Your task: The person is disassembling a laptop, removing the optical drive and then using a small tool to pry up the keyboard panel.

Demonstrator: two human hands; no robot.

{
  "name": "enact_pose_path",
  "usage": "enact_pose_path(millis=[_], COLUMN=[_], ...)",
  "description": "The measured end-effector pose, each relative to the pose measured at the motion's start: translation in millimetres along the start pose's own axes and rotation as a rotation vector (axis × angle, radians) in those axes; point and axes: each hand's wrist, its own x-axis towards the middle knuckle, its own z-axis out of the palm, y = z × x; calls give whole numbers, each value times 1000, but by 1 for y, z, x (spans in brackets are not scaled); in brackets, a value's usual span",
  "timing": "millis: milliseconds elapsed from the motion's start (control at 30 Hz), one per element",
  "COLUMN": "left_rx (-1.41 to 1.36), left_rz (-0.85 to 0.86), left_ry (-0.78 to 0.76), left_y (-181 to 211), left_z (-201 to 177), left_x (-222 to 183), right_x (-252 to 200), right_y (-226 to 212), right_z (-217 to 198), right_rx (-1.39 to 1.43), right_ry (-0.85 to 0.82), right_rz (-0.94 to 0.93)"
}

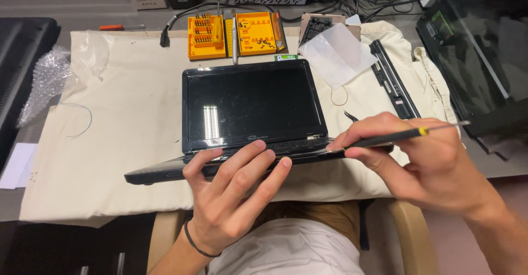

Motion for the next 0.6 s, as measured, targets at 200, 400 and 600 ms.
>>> enact_pose_path(millis=[200, 400, 600], left_rx=[6, 22, 29], left_rz=[6, 0, -2], left_ry=[18, -2, 5], left_y=[1, 1, 0], left_z=[2, 1, 2], left_x=[0, 1, 1], right_x=[8, 10, -12], right_y=[1, 0, 6], right_z=[-5, -4, -8], right_rx=[63, 48, -12], right_ry=[-60, -48, 21], right_rz=[38, 52, 90])
